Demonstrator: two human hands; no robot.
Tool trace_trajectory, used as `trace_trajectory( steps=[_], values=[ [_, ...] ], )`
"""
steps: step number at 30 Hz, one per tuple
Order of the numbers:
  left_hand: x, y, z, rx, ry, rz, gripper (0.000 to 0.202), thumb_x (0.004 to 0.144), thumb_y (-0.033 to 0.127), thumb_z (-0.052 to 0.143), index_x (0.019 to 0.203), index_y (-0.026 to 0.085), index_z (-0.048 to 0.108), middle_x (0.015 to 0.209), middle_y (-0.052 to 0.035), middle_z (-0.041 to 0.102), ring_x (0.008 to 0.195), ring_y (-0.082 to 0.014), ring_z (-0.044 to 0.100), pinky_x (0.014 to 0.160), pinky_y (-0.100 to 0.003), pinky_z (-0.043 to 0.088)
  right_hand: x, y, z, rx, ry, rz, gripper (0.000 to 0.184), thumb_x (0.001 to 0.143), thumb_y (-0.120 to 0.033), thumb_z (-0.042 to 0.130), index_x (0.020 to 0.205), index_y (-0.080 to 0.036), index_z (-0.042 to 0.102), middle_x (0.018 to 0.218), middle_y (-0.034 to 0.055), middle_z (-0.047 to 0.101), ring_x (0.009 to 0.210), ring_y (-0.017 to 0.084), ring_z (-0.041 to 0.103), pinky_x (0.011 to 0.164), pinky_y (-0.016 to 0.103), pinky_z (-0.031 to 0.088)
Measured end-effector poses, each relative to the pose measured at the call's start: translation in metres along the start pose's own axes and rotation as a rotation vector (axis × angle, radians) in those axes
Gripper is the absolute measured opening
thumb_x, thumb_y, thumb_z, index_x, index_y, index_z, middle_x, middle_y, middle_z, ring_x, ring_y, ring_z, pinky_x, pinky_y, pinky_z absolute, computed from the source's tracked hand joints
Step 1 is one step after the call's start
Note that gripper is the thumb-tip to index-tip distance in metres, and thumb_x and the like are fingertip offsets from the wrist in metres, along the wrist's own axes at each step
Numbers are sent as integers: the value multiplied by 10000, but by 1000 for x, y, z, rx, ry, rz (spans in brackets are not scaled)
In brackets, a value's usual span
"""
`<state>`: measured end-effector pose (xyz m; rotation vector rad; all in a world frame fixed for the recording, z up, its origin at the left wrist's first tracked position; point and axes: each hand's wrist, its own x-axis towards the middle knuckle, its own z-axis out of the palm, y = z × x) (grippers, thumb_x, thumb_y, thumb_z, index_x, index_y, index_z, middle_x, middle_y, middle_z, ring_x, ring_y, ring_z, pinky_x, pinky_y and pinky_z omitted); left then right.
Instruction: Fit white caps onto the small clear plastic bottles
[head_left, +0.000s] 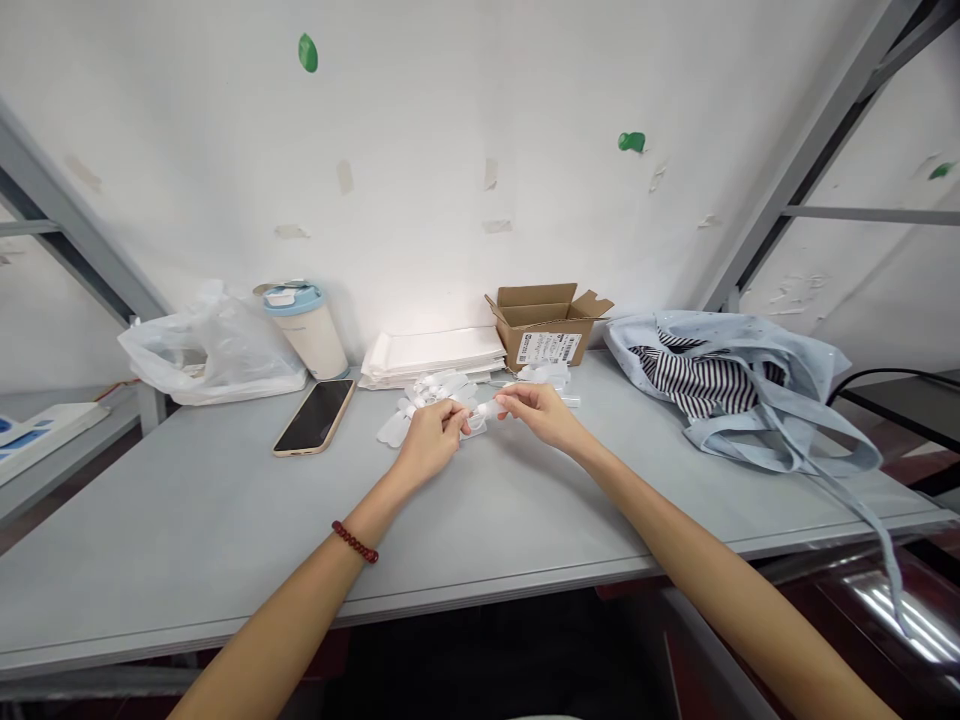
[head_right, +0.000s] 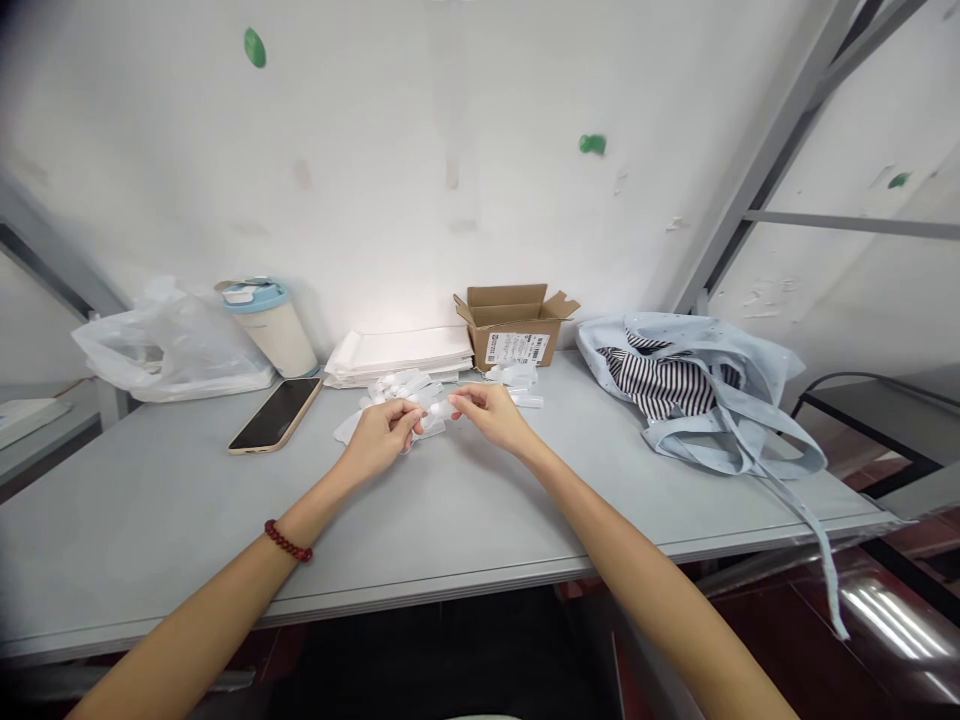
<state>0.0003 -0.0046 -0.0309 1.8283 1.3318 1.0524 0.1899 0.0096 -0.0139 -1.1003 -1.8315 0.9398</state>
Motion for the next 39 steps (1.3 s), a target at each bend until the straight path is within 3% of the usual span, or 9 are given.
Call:
trace_trajectory(
  steps=[6, 12, 16, 21, 29, 39],
  values=[
    [-1, 0, 0, 45, 13, 22, 233, 806, 312, 450, 658, 168, 559, 593, -3, 572, 469, -117, 481, 494, -248, 381, -1, 0, 3, 8, -9, 19, 301, 805, -398, 523, 809, -140, 677, 705, 51, 660, 617, 139, 508, 546, 256, 349],
    [3, 5, -3, -174, -11, -37, 245, 784, 361, 493, 697, 150, 583, 491, 23, 518, 426, -104, 465, 477, -240, 382, -1, -4, 2, 62, -3, 12, 291, 791, -404, 545, 833, -145, 673, 710, 44, 658, 671, 151, 559, 587, 258, 381],
    [7, 6, -7, -313, -6, -113, 297, 759, 414, 517, 735, 133, 611, 585, 0, 569, 411, -82, 465, 437, -228, 360, -1, -6, -1, 129, 22, 34, 267, 769, -401, 577, 820, -151, 655, 737, 46, 664, 705, 155, 584, 646, 268, 415],
    [7, 6, -9, -309, 3, -97, 335, 748, 457, 554, 659, 136, 593, 584, -15, 577, 429, -79, 468, 431, -216, 363, -1, -7, -2, 169, 48, 47, 254, 748, -401, 606, 813, -160, 656, 789, 51, 673, 746, 168, 612, 702, 285, 436],
    [3, 9, -7, -256, -31, -68, 271, 747, 386, 559, 602, 157, 557, 426, 30, 483, 400, -84, 427, 447, -218, 348, -1, -4, -1, 121, 0, 36, 270, 766, -400, 578, 811, -146, 658, 721, 45, 653, 681, 143, 554, 617, 261, 390],
    [-1, 11, -6, -250, -63, -89, 264, 735, 388, 562, 599, 163, 560, 436, 30, 481, 424, -99, 433, 469, -233, 353, -1, 1, -1, 94, -26, 33, 292, 763, -415, 577, 808, -142, 672, 697, 42, 642, 619, 127, 485, 533, 249, 341]
  ],
)
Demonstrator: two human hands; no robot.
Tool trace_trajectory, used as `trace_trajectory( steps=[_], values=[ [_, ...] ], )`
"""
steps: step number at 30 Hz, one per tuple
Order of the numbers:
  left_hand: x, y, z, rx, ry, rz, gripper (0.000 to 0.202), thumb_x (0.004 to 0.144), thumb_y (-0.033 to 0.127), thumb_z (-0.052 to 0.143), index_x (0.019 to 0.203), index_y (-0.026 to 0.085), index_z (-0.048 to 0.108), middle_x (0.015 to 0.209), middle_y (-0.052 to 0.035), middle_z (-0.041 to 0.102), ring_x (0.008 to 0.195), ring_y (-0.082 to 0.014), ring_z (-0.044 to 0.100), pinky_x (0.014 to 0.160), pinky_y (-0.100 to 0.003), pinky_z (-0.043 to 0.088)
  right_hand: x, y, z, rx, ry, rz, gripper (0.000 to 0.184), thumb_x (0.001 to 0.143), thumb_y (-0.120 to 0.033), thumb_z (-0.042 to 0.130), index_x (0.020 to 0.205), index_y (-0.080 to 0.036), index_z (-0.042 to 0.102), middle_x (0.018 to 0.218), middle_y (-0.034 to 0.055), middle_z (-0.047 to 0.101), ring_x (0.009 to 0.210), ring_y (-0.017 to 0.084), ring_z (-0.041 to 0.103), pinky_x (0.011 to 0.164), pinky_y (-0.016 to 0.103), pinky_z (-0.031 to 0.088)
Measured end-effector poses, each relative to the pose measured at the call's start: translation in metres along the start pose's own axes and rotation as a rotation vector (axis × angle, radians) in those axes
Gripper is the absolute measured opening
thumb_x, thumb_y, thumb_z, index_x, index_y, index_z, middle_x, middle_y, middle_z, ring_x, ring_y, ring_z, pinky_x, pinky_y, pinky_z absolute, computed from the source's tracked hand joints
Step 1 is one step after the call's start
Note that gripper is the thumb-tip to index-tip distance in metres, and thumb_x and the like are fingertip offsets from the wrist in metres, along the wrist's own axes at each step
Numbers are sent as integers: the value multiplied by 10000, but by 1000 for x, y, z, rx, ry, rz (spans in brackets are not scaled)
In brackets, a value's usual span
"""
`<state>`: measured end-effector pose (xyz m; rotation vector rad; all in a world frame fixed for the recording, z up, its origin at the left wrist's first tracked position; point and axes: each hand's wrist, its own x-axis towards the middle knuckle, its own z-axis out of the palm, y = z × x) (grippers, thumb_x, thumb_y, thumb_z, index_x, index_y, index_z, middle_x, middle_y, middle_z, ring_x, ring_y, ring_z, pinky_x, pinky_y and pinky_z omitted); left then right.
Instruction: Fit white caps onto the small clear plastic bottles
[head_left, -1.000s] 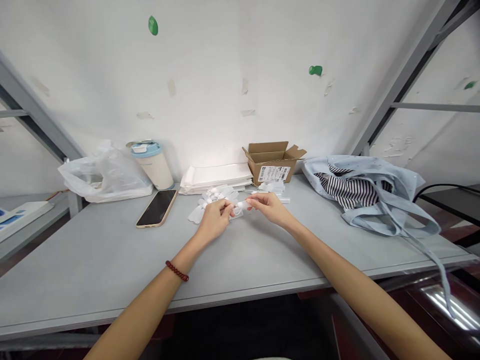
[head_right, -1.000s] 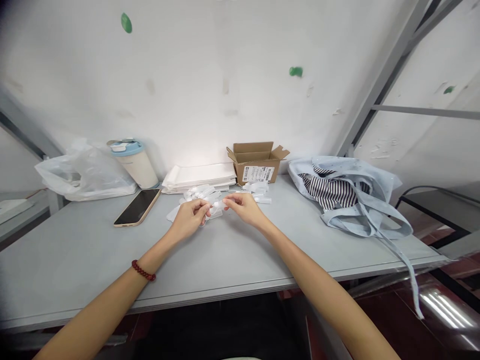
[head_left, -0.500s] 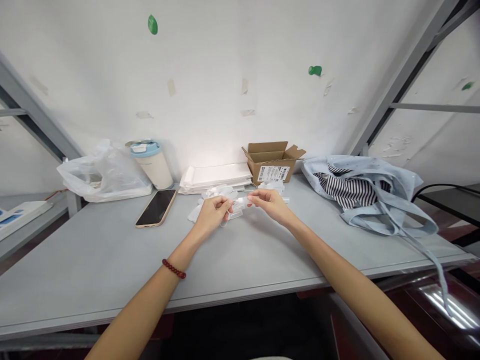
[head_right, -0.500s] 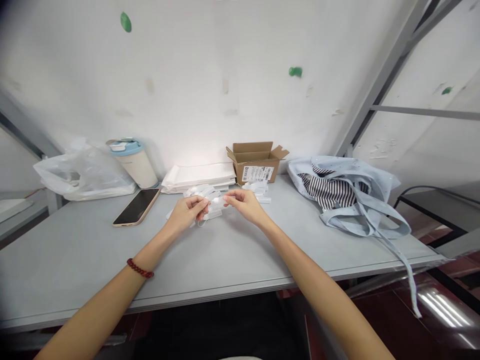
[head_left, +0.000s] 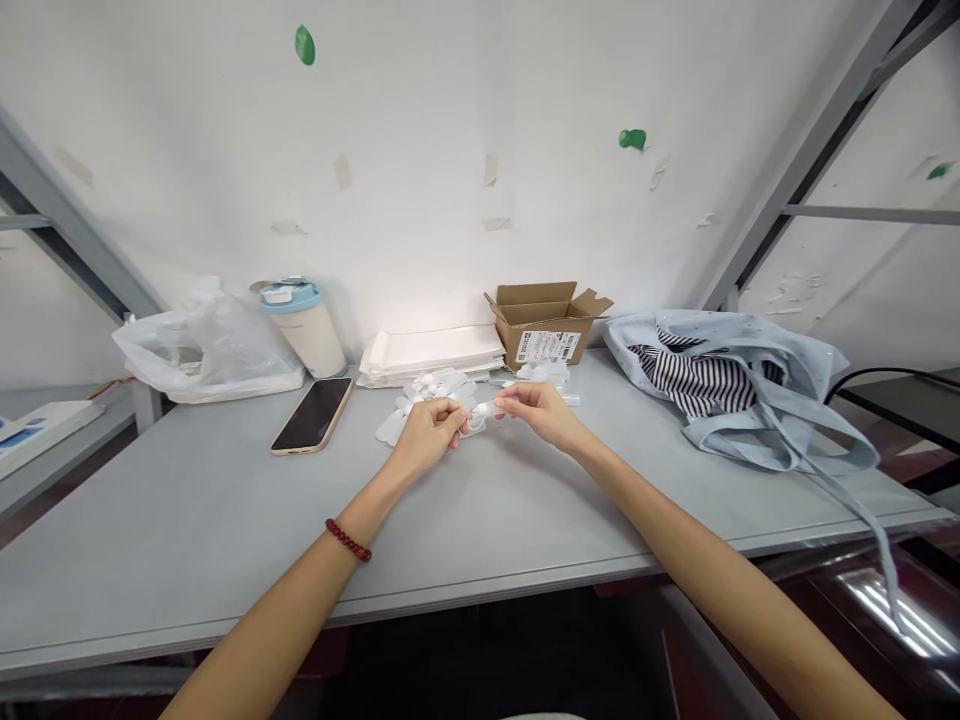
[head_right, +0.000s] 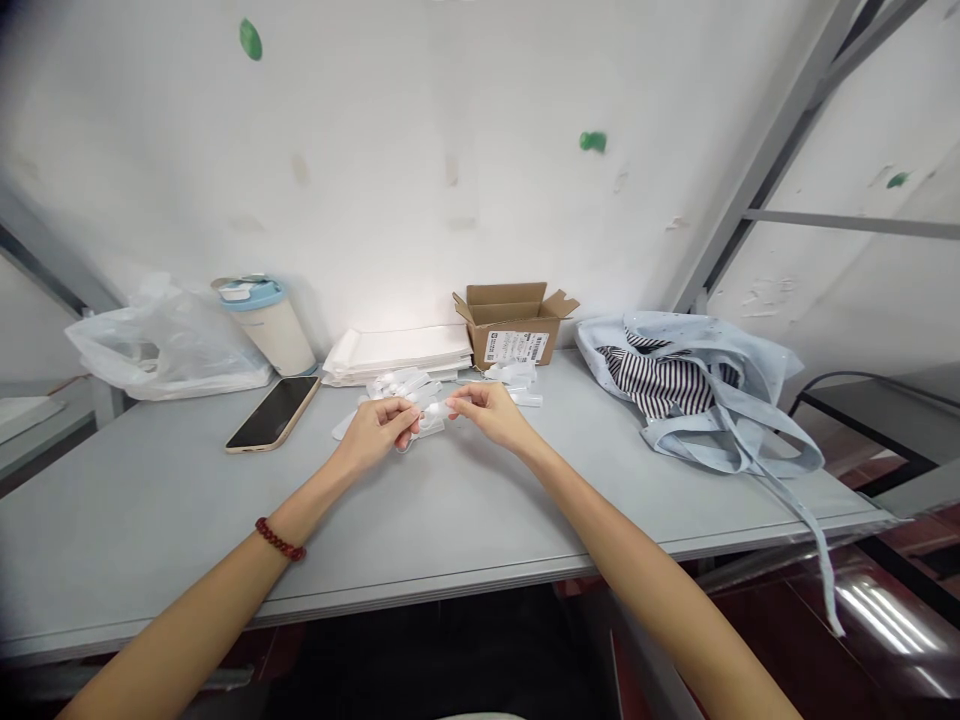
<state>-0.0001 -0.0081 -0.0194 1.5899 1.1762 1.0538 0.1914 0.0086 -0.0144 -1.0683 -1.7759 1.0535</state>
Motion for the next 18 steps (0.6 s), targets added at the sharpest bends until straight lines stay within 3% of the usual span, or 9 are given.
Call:
trace_trajectory(
  steps=[18],
  values=[
    [0, -6, 3, 71, -15, 25, 250, 762, 336, 526, 598, 155, 575, 426, 34, 477, 425, -97, 435, 478, -227, 344, 1, 3, 0, -28, -9, -5, 274, 769, -393, 587, 810, -137, 677, 711, 39, 662, 598, 125, 510, 570, 262, 349]
  ],
)
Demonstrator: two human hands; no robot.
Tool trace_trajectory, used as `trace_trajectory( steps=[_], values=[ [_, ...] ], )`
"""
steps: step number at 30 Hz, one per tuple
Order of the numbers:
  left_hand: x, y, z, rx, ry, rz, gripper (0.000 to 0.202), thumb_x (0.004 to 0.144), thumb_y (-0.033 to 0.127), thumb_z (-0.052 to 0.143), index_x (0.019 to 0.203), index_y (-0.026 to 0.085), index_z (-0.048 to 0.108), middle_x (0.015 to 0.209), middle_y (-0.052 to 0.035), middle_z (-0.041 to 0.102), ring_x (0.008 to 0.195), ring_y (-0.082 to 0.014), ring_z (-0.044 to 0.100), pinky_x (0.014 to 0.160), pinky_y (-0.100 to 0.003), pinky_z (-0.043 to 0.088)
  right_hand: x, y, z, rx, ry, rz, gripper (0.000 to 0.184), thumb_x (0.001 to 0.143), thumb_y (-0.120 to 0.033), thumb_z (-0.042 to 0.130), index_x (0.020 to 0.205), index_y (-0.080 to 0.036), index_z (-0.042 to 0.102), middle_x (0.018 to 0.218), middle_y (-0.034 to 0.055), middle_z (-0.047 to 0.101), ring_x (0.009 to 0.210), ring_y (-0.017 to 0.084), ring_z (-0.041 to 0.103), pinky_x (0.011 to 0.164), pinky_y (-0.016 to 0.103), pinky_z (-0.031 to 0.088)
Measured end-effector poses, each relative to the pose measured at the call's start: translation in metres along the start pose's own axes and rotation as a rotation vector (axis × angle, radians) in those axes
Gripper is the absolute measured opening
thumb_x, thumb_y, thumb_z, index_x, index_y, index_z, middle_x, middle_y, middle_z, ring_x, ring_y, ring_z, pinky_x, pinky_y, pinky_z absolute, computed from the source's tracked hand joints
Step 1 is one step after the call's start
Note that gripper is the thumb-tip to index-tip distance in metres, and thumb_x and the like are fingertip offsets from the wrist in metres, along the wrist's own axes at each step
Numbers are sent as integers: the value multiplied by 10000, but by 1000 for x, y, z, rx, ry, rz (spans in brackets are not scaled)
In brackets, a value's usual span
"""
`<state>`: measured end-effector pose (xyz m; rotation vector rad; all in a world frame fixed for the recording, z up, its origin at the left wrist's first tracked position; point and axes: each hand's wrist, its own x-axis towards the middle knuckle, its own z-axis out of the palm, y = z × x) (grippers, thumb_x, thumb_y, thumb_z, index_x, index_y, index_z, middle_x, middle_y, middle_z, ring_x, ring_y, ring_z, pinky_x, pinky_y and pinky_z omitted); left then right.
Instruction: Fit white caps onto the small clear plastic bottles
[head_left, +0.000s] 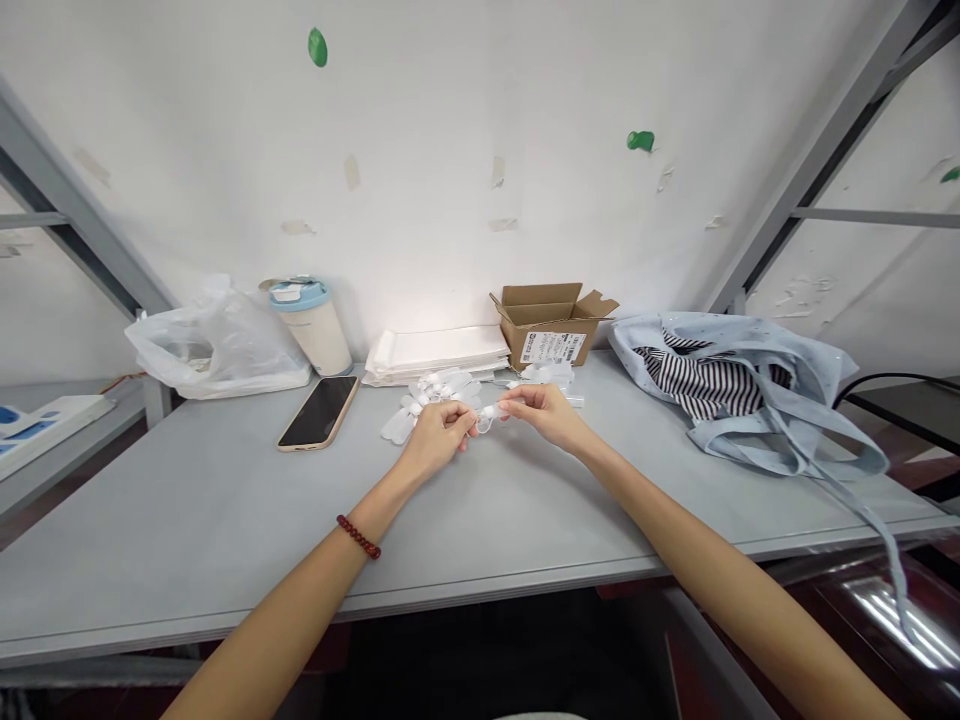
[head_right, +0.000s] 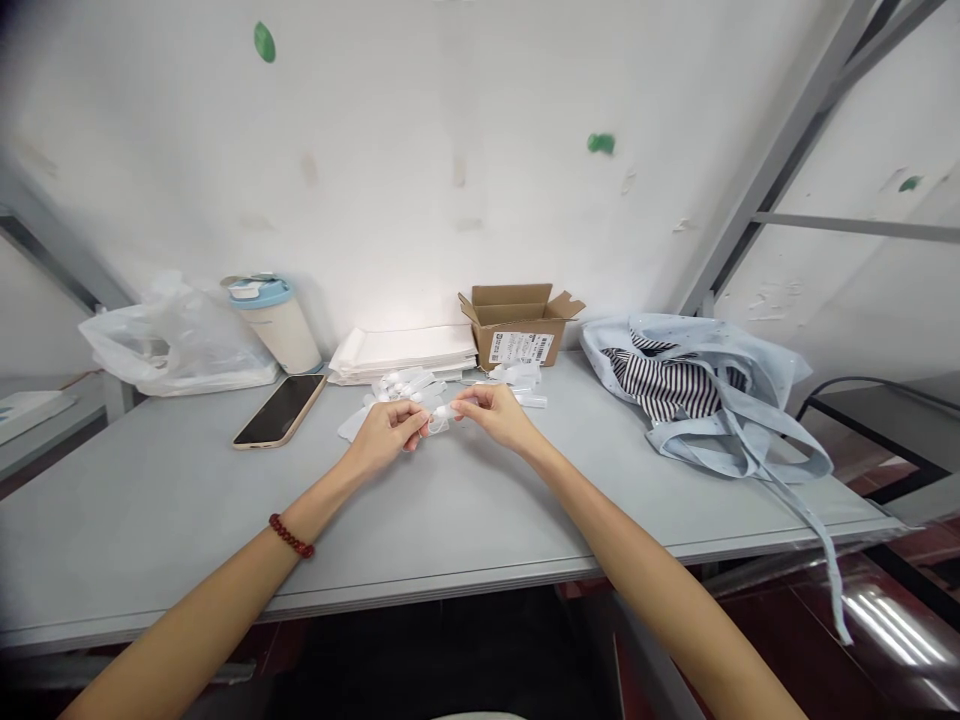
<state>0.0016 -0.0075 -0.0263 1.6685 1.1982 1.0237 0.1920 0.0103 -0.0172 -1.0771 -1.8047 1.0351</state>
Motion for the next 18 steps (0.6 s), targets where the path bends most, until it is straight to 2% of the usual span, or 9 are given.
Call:
trace_trajectory(
  steps=[7, 11, 13, 18],
  values=[
    [4, 1, 3, -41, -37, -13, 303, 775, 387, 501, 610, 146, 584, 458, 20, 505, 431, -94, 452, 466, -221, 356, 2, -1, -4, 3, 23, -7, 268, 775, -393, 581, 799, -142, 672, 731, 45, 670, 685, 147, 557, 628, 263, 380],
    [9, 0, -1, -192, -7, -47, 373, 783, 463, 471, 766, 121, 619, 614, -19, 583, 421, -88, 465, 427, -229, 351, 2, -2, -6, 16, 54, 3, 276, 772, -409, 583, 796, -147, 668, 713, 39, 668, 672, 138, 536, 630, 258, 381],
    [10, 0, -4, -196, 0, -58, 370, 775, 460, 488, 814, 119, 626, 639, -20, 591, 424, -86, 467, 426, -228, 348, 2, -3, -7, 16, 54, -3, 273, 772, -409, 583, 790, -150, 668, 708, 34, 664, 663, 133, 527, 628, 255, 378],
    [6, 3, -5, -3, -48, -21, 307, 776, 409, 522, 640, 141, 588, 452, 28, 494, 419, -81, 421, 464, -218, 337, 1, -3, -6, 19, 48, -4, 275, 769, -412, 584, 796, -151, 668, 719, 36, 666, 671, 136, 534, 623, 254, 377]
  ],
)
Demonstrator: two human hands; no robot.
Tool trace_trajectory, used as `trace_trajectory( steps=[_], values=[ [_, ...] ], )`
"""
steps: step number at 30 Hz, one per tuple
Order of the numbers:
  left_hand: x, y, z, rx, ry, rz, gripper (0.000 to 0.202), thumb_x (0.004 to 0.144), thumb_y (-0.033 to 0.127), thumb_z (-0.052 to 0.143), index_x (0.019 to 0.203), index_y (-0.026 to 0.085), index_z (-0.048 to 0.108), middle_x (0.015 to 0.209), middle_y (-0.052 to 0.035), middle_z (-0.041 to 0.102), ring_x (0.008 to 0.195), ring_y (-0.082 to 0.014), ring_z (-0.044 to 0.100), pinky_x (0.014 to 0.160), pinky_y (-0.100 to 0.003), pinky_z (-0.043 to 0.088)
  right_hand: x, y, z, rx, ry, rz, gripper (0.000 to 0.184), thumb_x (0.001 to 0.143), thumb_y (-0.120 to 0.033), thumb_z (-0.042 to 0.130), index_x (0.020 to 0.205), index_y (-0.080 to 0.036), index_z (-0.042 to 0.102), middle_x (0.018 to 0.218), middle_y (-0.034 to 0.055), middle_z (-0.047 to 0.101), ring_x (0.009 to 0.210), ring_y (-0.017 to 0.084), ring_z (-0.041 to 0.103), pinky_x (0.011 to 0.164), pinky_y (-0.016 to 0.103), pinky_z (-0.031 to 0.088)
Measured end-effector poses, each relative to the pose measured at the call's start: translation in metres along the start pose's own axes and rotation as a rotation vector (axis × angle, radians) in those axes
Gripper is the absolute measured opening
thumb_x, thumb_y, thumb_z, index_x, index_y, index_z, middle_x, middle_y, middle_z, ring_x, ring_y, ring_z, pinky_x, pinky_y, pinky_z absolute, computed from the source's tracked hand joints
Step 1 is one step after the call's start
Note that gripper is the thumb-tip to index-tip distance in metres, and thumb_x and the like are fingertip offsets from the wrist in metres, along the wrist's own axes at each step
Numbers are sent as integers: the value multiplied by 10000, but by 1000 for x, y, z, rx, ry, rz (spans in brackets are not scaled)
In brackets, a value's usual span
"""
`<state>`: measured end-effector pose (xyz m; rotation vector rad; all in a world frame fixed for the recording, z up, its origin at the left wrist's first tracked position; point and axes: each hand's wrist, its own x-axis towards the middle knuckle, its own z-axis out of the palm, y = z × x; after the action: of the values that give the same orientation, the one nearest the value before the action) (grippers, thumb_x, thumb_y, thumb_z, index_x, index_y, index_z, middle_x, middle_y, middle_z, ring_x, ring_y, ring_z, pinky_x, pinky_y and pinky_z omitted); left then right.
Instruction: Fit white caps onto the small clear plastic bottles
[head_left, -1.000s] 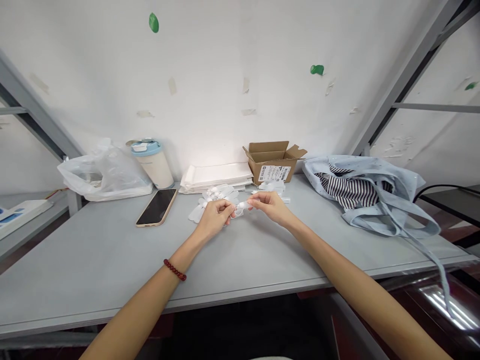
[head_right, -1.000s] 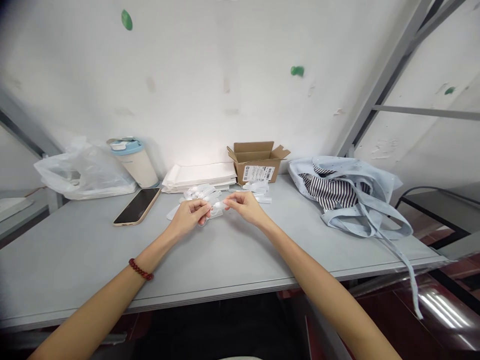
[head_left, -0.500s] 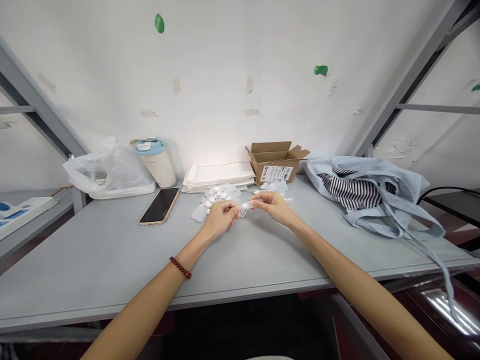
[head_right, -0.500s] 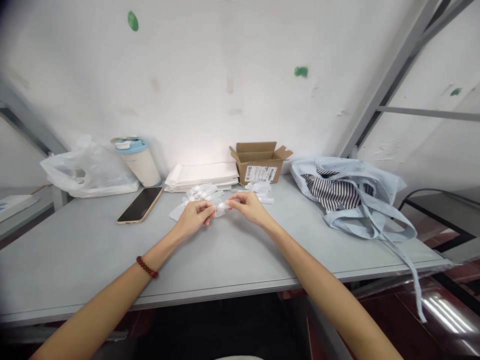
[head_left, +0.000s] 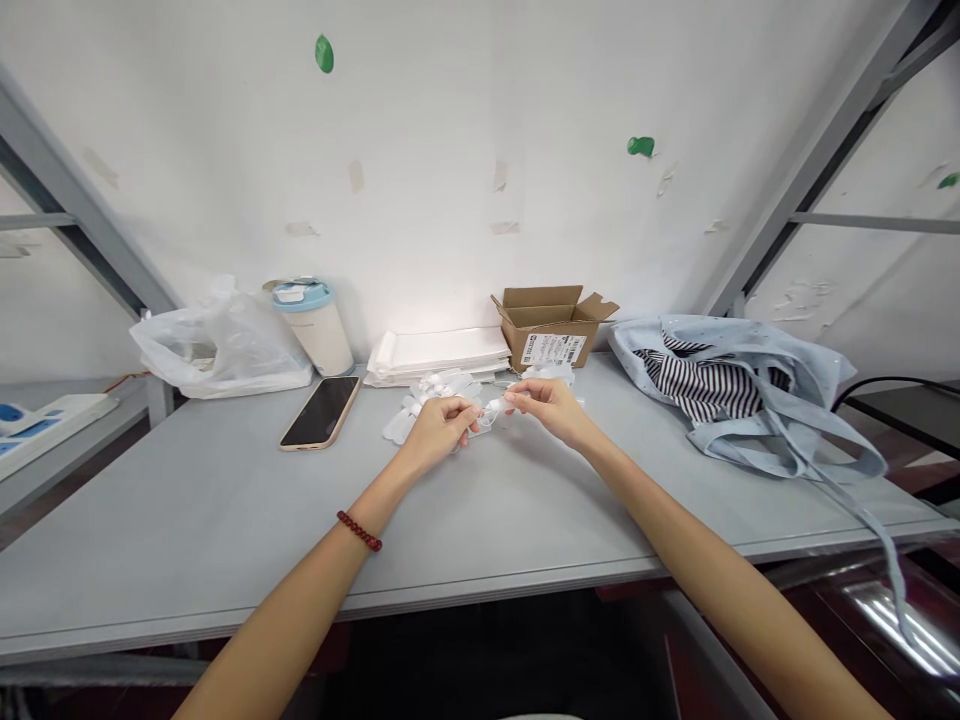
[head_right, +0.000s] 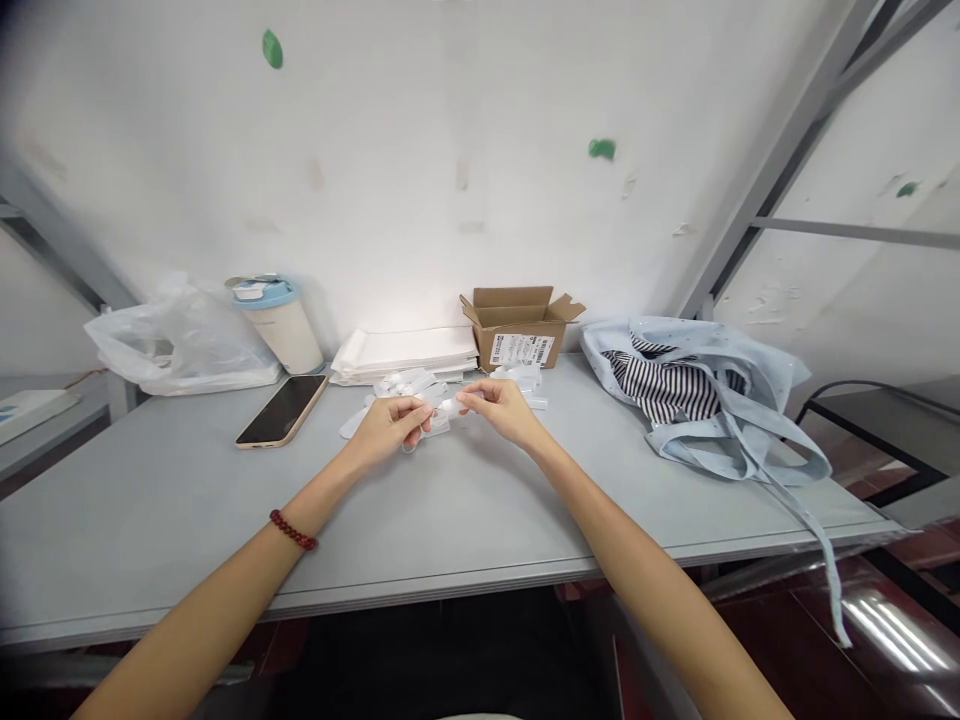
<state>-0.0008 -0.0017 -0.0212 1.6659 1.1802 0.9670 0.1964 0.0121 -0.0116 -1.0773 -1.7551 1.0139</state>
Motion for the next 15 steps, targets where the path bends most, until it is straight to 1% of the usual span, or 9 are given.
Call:
trace_trajectory(
  steps=[4, 10, 15],
  values=[
    [-3, 1, 2, 50, -1, 14, 291, 774, 379, 517, 613, 143, 575, 439, 28, 489, 424, -85, 420, 474, -222, 330, -1, 2, 4, -31, -13, 2, 288, 769, -416, 578, 809, -146, 672, 723, 46, 669, 650, 139, 522, 595, 259, 372],
    [-5, -3, 0, 70, 7, 5, 289, 768, 366, 512, 602, 139, 580, 433, 32, 473, 433, -90, 430, 488, -227, 333, -1, 7, 11, -77, -41, -13, 289, 791, -401, 550, 763, -146, 682, 689, 39, 656, 601, 129, 495, 554, 254, 362],
    [-5, -2, 1, 78, 4, -18, 282, 766, 359, 507, 597, 144, 577, 429, 32, 472, 431, -92, 426, 482, -227, 328, -1, 8, 11, -78, -52, -9, 283, 790, -399, 552, 763, -147, 678, 694, 46, 660, 625, 141, 514, 570, 260, 388]
  ],
)
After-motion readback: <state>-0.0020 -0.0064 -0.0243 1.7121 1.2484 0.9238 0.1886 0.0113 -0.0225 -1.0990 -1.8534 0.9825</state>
